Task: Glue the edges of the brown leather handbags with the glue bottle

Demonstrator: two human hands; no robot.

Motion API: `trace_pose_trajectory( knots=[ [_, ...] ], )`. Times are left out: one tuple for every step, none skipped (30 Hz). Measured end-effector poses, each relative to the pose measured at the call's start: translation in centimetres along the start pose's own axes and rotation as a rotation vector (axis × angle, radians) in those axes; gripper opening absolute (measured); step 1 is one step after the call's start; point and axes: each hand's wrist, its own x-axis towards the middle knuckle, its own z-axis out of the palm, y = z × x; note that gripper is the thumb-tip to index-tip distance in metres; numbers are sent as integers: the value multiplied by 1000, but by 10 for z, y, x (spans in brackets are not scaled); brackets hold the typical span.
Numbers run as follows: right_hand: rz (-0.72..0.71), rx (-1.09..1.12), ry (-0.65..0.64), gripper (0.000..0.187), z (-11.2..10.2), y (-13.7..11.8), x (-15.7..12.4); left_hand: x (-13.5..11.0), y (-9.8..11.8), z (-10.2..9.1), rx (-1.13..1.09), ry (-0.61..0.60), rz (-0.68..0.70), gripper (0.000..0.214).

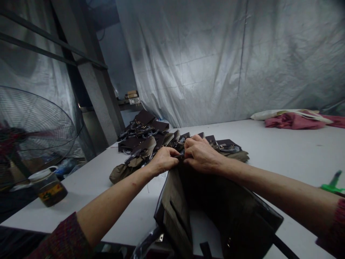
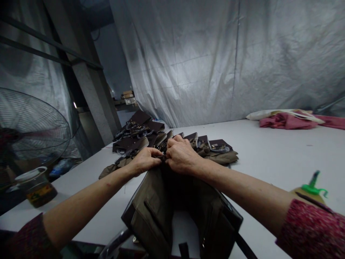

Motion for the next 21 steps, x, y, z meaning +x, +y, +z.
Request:
trace_pose_trajectory(
  knots=[
    [-1, 8, -4, 14, 0, -1, 0, 0, 1, 0, 1, 1, -2, 27],
    [-3, 13, -9, 14, 0, -1, 0, 0, 1, 0, 2, 3, -5, 28],
    [-3, 18, -13, 14, 0, -3, 0, 0, 1, -1, 4, 3, -6, 29],
    [-3, 21, -15, 14, -1, -4, 0, 0, 1, -1, 5, 2, -7, 30],
    [-3, 23, -14, 14, -1, -5, 1, 1, 0, 0, 5, 2, -6, 31],
    [0, 23, -8, 15, -1, -6, 1, 1, -1, 0, 6, 3, -4, 32],
    [5, 21, 3, 15, -2, -7, 1, 2, -2, 0, 6, 5, -1, 31],
    [10, 18, 14, 16, -2, -7, 1, 2, -3, 0, 6, 8, 2, 31],
    [16, 14, 26, 18, -1, -7, 2, 3, -3, 1, 7, 11, 3, 30],
    [23, 12, 34, 20, -1, -6, 2, 3, -4, 1, 9, 12, 4, 30],
    [28, 13, 37, 21, 1, -6, 3, 2, -4, 1, 10, 12, 3, 30],
    [28, 17, 35, 20, 3, -5, 5, 2, -3, 1, 12, 10, 3, 29],
    [23, 24, 26, 17, 5, -4, 6, 2, -2, 0, 14, 8, 4, 29],
    [17, 32, 15, 15, 8, -2, 8, 1, -1, 0, 16, 7, 8, 29],
    [11, 39, 3, 14, 11, -1, 10, 1, 0, 0, 18, 5, 14, 28],
    [7, 45, -7, 13, 14, 0, 11, 0, 1, -1, 20, 3, 22, 28],
    [7, 48, -14, 12, 17, 2, 13, 0, 2, -1, 23, 1, 29, 28],
    [10, 49, -17, 12, 19, 3, 15, -1, 2, -1, 24, 0, 34, 28],
    [17, 46, -15, 12, 21, 4, 16, -1, 3, -1, 25, -2, 37, 28],
    [27, 41, -9, 12, 22, 5, 17, -2, 3, -2, 24, -5, 37, 28],
    [39, 33, 0, 11, 22, 5, 17, -2, 3, -2, 21, -11, 37, 28]
  ],
)
